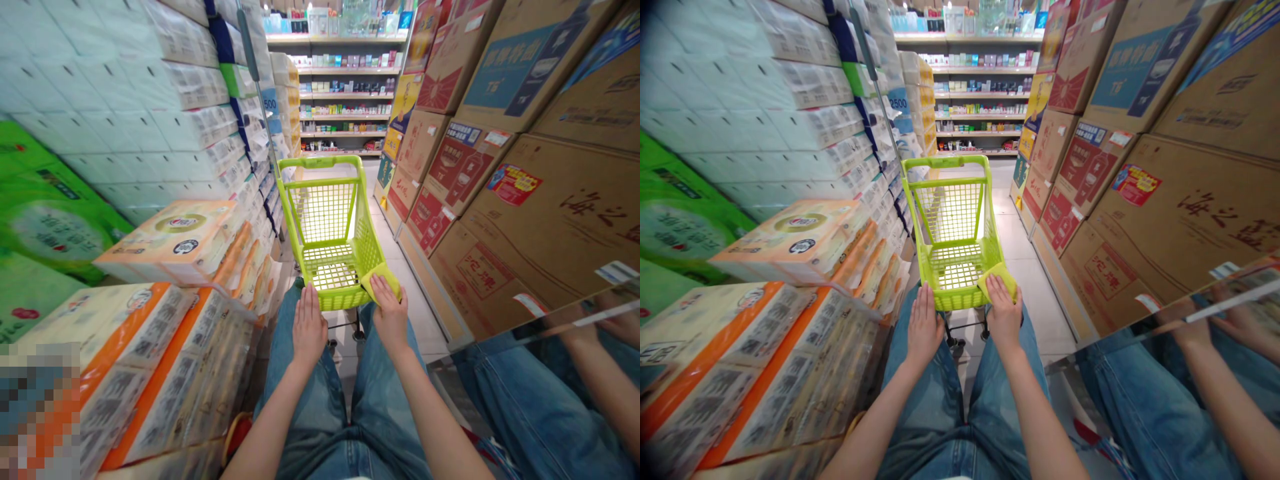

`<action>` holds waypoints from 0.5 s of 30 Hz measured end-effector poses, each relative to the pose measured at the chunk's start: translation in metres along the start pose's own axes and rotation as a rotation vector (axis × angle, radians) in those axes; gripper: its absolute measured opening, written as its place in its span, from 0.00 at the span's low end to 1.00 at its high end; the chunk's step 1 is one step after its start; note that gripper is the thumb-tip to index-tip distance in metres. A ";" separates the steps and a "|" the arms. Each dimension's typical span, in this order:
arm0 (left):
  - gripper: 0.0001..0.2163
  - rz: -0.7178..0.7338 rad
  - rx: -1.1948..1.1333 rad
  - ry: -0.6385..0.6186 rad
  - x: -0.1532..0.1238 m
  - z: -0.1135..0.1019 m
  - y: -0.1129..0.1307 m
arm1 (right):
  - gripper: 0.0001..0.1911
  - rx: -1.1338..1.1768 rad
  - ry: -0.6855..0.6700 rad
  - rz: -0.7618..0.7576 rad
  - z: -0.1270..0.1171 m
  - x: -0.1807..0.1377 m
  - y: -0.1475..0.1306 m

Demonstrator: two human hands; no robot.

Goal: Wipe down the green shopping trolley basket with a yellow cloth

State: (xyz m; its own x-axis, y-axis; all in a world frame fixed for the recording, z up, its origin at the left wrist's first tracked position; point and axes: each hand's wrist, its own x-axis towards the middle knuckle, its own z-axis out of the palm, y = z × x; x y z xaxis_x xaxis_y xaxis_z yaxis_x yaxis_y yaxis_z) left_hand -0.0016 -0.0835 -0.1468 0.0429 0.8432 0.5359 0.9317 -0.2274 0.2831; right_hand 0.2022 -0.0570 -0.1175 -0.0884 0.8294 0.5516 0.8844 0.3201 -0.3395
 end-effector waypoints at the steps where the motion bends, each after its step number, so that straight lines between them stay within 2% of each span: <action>1: 0.41 0.001 -0.002 0.004 0.000 0.000 0.000 | 0.36 -0.017 0.016 0.034 0.001 0.001 0.001; 4: 0.41 0.002 -0.008 0.009 0.000 0.000 0.000 | 0.36 -0.039 0.006 0.062 0.008 0.002 -0.019; 10: 0.37 0.021 0.015 0.002 -0.001 0.000 -0.005 | 0.33 0.074 -0.095 -0.129 0.032 -0.005 -0.091; 12: 0.36 0.027 0.018 0.000 -0.002 -0.001 -0.006 | 0.32 0.107 -0.099 -0.161 0.035 -0.006 -0.099; 15: 0.37 0.033 0.012 -0.020 -0.002 -0.002 -0.006 | 0.32 0.125 -0.110 -0.211 0.029 -0.006 -0.088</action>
State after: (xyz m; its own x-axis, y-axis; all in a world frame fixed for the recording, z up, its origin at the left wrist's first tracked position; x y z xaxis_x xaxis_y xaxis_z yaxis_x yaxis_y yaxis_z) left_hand -0.0082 -0.0843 -0.1483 0.0806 0.8448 0.5290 0.9341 -0.2492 0.2557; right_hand 0.1116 -0.0767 -0.1134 -0.3199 0.7811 0.5362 0.7782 0.5394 -0.3215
